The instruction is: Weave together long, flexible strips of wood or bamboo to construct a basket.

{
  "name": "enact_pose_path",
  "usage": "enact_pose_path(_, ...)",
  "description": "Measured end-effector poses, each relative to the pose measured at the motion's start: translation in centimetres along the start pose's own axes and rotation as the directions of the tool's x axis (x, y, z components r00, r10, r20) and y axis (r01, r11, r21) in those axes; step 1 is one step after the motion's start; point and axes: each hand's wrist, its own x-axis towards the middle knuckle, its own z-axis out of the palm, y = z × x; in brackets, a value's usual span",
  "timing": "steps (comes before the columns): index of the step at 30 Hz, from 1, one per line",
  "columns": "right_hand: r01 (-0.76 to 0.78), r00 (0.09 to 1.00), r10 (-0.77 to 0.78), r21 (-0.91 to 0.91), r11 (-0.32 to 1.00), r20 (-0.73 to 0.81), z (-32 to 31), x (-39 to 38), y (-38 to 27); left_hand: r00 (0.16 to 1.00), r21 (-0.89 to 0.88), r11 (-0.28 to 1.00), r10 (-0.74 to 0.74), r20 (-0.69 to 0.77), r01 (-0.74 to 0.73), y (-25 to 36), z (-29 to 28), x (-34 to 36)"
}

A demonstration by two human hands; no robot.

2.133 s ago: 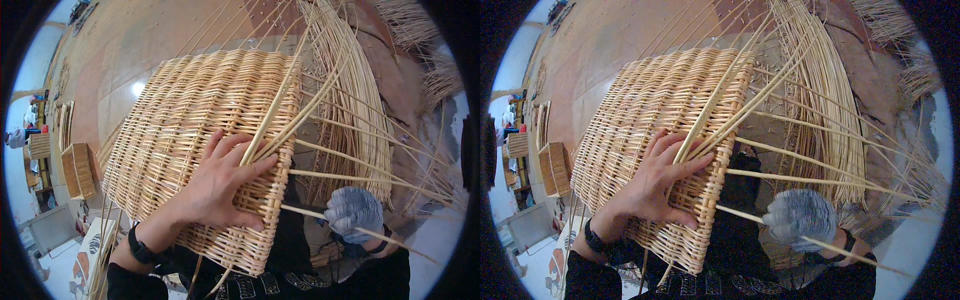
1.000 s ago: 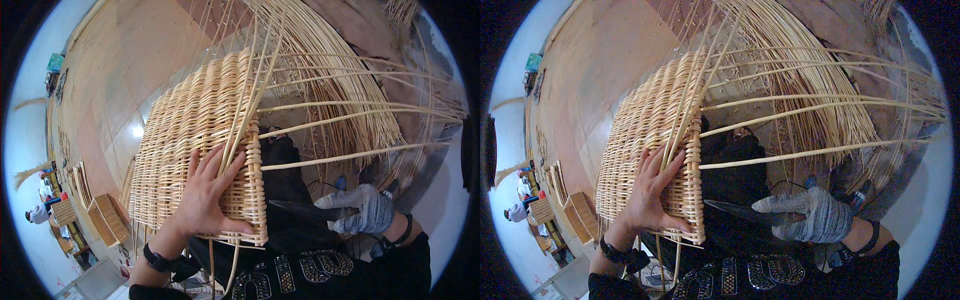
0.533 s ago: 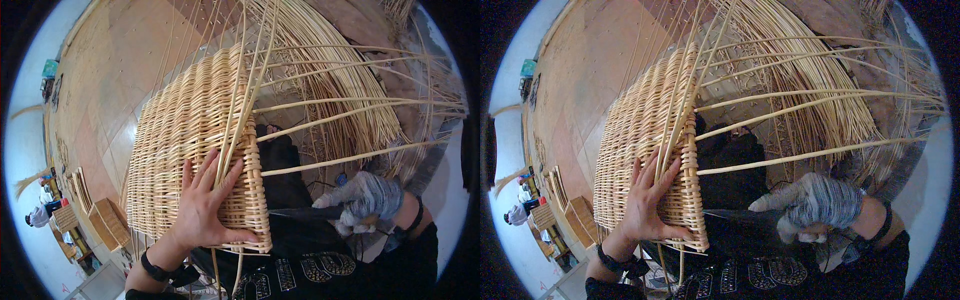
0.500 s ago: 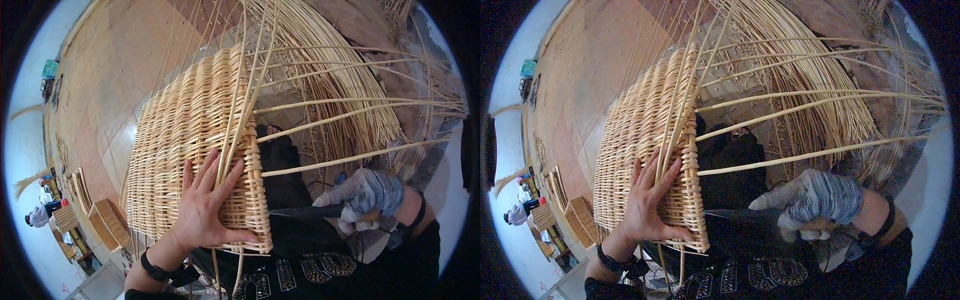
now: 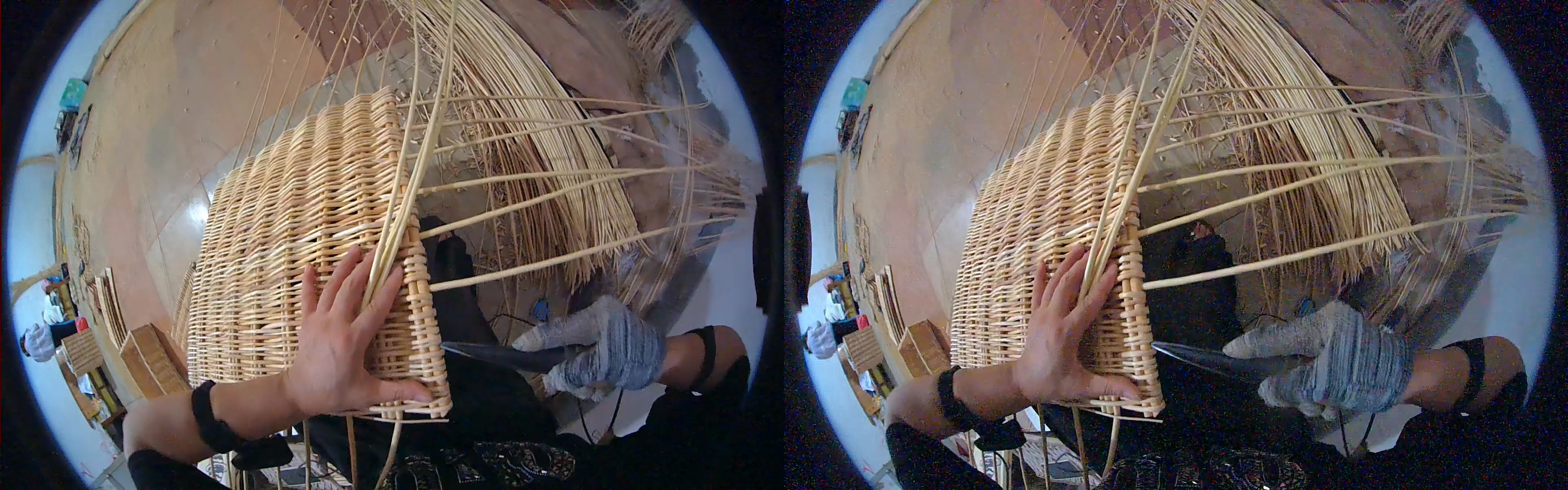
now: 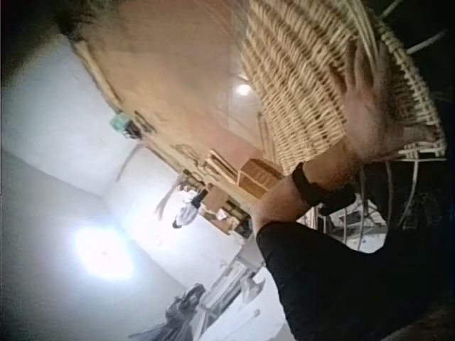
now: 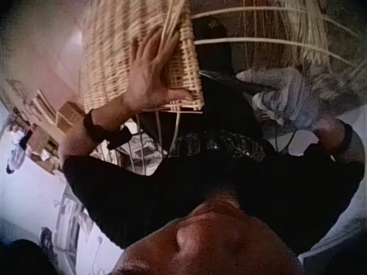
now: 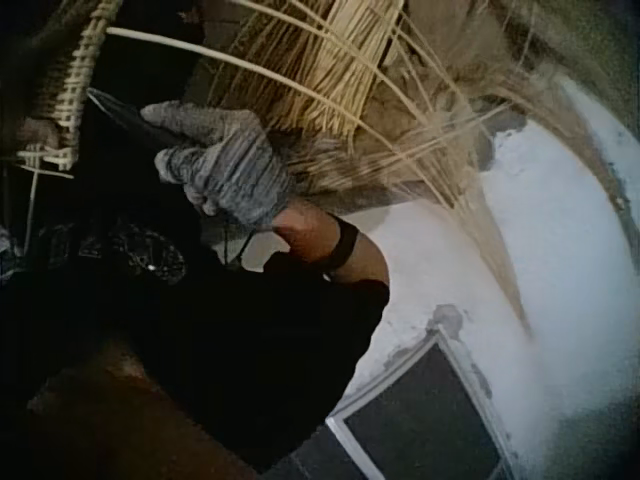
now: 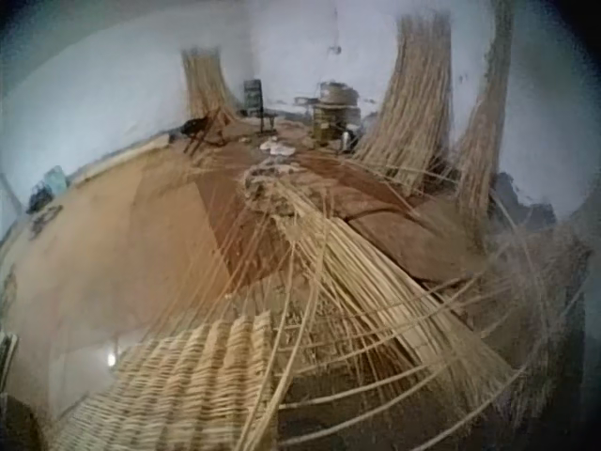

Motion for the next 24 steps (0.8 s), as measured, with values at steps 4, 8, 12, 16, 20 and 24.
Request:
enact_pose_path(4, 0.158, 0.986, -0.165, -0.23, 0.96, -0.009, -1.0, 1.9, 1.4, 0.999, -0.038, 0.999, -0.02, 0.031, 0.021, -0.2, -0.2, 0.6)
enact_pose_path(8, 0.234, 0.972, -0.231, -0.19, 0.954, 0.038, -1.7, 3.7, 2.0, 0.996, -0.061, 0.997, -0.045, 0.071, 0.05, -0.2, -0.3, 1.1)
enact_pose_path(12, 0.248, 0.962, -0.245, -0.005, 0.969, 0.117, -3.2, 5.0, 1.5, 0.995, -0.119, 0.991, -0.05, 0.087, 0.06, -0.4, -0.3, 1.2)
enact_pose_path(16, 0.599, 0.771, -0.562, -0.643, 0.477, 0.302, -3.9, 6.0, 1.5, 0.99, -0.105, 0.994, -0.024, 0.137, 0.039, -0.8, -0.1, 1.1)
enact_pose_path(20, 0.373, 0.92, -0.32, -0.251, 0.893, 0.228, -3.5, 6.9, 1.9, 0.992, -0.131, 0.989, -0.058, 0.109, 0.072, -1.0, 0.4, 1.2)
enact_pose_path(24, 0.498, 0.866, -0.417, -0.563, 0.659, 0.277, -4.3, 7.6, 1.6, 0.992, -0.157, 0.983, -0.076, 0.105, 0.092, -1.2, 0.3, 1.3)
